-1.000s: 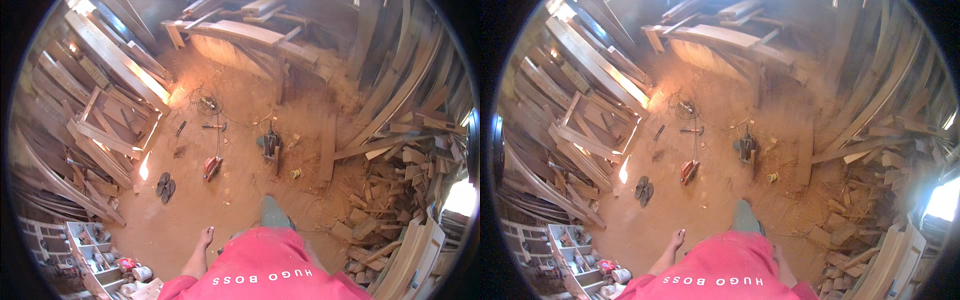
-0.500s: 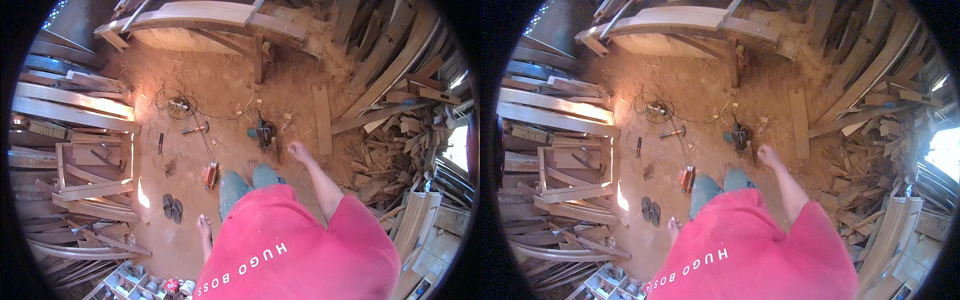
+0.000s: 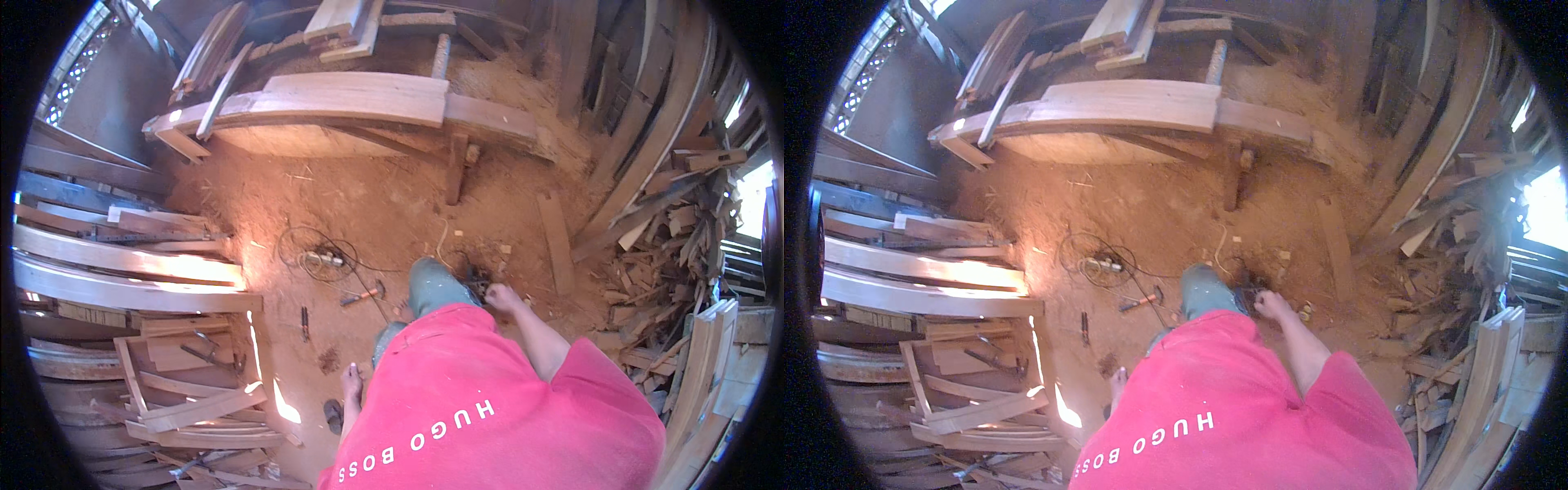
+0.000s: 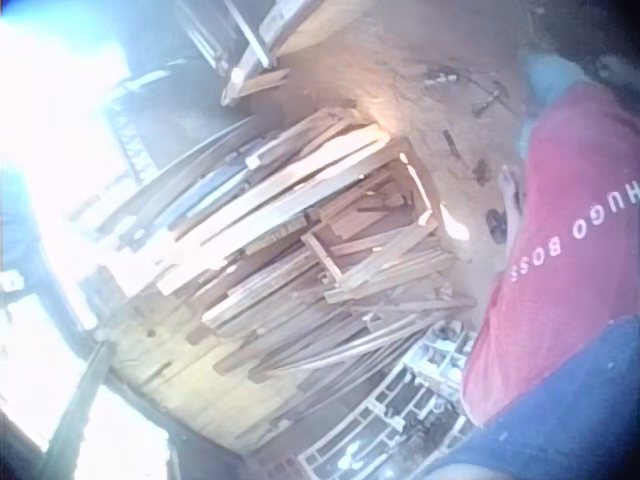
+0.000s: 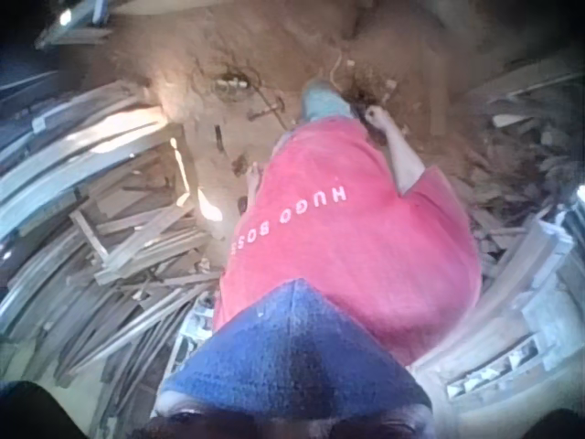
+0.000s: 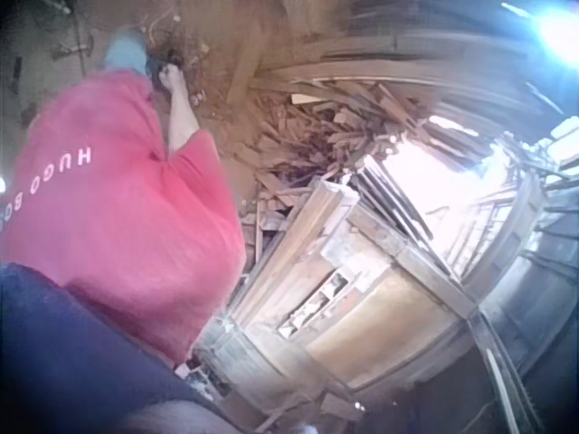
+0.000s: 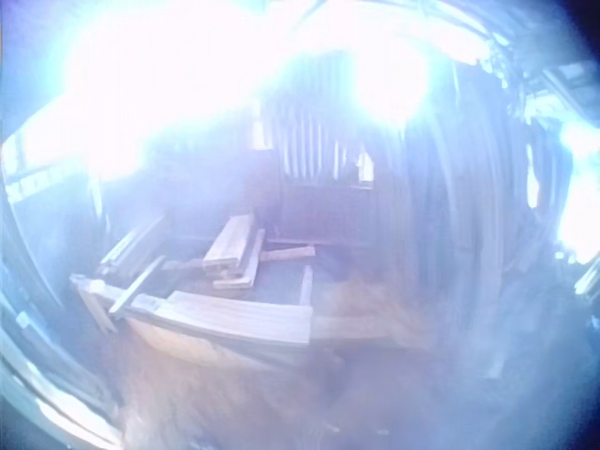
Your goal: The person uses a square and a pen to mark lines on a wooden board, then selects different boards from a pile, and finally uses a circular saw to cut along the marked line on one of the boards.
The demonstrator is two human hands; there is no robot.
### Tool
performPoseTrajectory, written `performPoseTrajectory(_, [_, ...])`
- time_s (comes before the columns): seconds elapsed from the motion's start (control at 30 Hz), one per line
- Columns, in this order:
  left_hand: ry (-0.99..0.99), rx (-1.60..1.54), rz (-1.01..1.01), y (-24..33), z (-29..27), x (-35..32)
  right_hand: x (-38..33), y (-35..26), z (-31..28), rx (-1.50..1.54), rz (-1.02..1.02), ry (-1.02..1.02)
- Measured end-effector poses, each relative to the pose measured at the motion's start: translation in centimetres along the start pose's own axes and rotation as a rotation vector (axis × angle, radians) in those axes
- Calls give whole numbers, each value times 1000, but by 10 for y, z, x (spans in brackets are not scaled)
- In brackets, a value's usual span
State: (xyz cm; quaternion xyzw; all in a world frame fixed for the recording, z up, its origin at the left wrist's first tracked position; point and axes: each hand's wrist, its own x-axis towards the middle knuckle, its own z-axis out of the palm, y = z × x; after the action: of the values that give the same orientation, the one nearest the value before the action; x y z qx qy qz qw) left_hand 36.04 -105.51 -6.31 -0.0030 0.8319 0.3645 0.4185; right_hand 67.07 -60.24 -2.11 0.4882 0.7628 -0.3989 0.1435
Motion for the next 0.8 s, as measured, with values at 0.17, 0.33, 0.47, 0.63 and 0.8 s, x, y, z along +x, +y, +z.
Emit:
performPoseTrajectory(0.17, [194,-107,122,123,-86,135,59,-21,22,-98,88,-170])
performPoseTrajectory(0.33, [202,-241,86,231,-73,213,176,-53,9,-57,159,-120])
performPoseTrajectory(0.47, [58,-109,216,233,-86,254,284,-185,-43,188,34,11])
performPoseTrajectory(0.63, [73,390,331,316,-97,323,346,-286,-102,347,-151,106])
performPoseTrajectory(0.8, [292,484,415,469,-141,429,366,-313,-135,616,-105,321])
